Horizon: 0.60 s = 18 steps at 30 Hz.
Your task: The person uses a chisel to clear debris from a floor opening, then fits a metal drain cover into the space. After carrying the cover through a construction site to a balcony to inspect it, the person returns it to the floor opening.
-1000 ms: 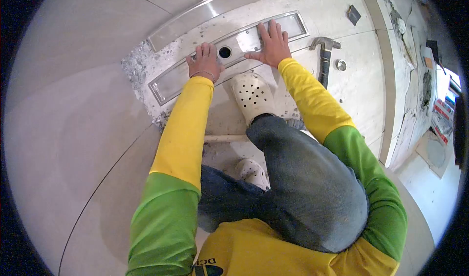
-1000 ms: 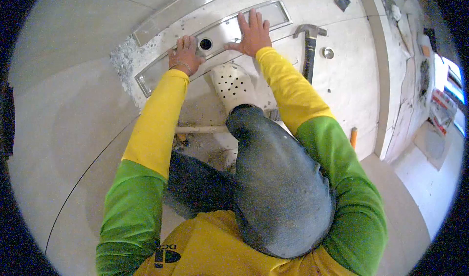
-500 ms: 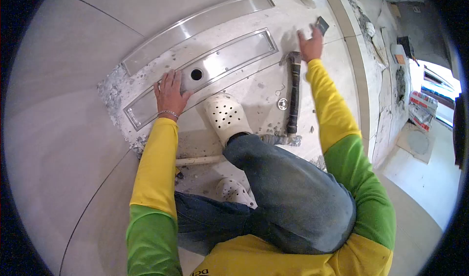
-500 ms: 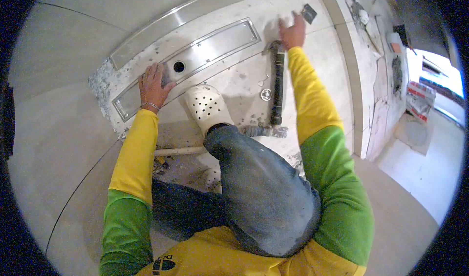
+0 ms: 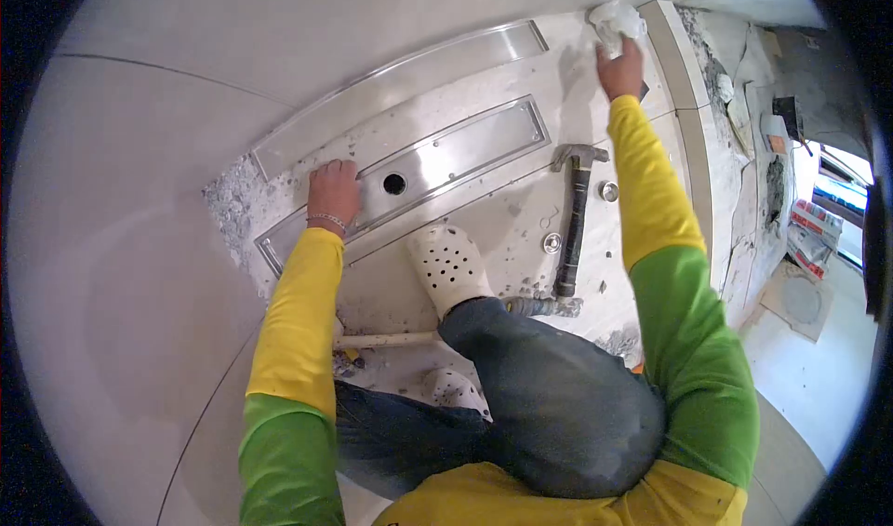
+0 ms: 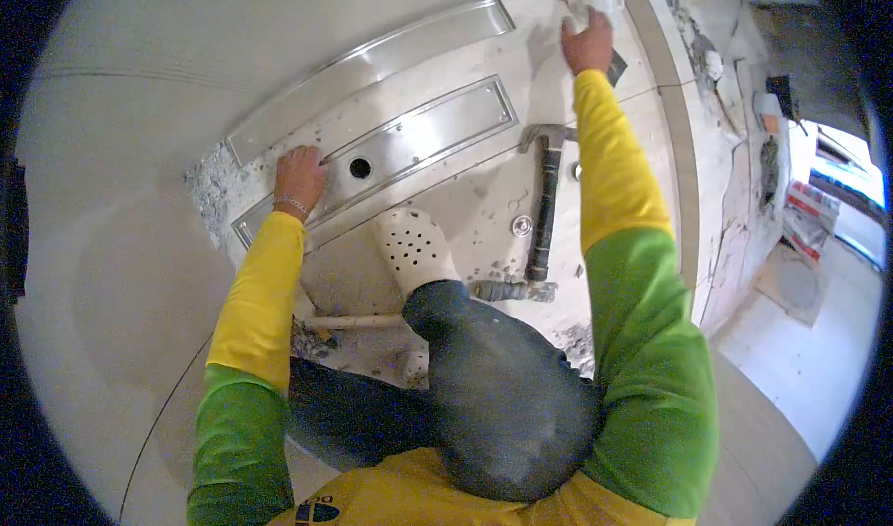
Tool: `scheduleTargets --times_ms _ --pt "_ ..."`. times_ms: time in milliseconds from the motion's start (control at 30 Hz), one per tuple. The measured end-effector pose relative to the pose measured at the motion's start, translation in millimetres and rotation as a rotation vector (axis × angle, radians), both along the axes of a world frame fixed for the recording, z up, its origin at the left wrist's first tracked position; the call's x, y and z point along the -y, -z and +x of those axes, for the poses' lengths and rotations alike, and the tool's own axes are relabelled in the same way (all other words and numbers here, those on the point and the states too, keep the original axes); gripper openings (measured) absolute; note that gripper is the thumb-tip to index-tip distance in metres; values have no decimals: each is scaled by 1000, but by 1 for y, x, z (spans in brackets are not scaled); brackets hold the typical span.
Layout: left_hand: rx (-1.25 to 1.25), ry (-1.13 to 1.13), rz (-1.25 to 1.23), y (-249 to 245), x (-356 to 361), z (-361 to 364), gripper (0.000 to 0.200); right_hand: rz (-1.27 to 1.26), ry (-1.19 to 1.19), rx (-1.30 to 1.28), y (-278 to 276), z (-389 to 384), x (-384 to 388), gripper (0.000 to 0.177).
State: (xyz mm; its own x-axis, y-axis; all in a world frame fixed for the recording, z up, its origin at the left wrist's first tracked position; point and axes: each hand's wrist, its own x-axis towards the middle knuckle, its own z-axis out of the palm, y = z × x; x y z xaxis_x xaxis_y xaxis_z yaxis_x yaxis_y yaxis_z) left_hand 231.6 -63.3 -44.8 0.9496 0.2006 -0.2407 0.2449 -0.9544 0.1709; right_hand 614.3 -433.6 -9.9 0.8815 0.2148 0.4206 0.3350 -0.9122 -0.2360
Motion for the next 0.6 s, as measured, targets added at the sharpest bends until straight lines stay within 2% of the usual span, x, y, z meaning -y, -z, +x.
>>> scheduleTargets --times_ms 33,67,133,200,267,367,467,600 --pt "0 3 1 2 -3 -1 24 108 -94 -24 -12 -30 -20 52" --pt "-12 54 -2 5 -8 0 23 205 -219 -170 8 -70 -41 49" --pt "-30 103 -13 6 -9 -2 22 126 -544 -232 12 -117 -60 51" --pt "-38 165 -24 1 -10 -1 21 2 -812 -265 -13 -153 -85 48" --pt "28 185 -9 -1 -8 -4 21 -136 -852 -381 5 -168 -89 43" --pt "128 207 -14 3 -13 -5 21 -242 -876 -259 23 -169 -97 36" --pt "135 211 -44 12 -16 -8 21 -318 -905 -296 28 -154 -106 28" --pt "168 201 -83 8 -15 -10 21 -377 -1003 -274 25 -147 -106 32"
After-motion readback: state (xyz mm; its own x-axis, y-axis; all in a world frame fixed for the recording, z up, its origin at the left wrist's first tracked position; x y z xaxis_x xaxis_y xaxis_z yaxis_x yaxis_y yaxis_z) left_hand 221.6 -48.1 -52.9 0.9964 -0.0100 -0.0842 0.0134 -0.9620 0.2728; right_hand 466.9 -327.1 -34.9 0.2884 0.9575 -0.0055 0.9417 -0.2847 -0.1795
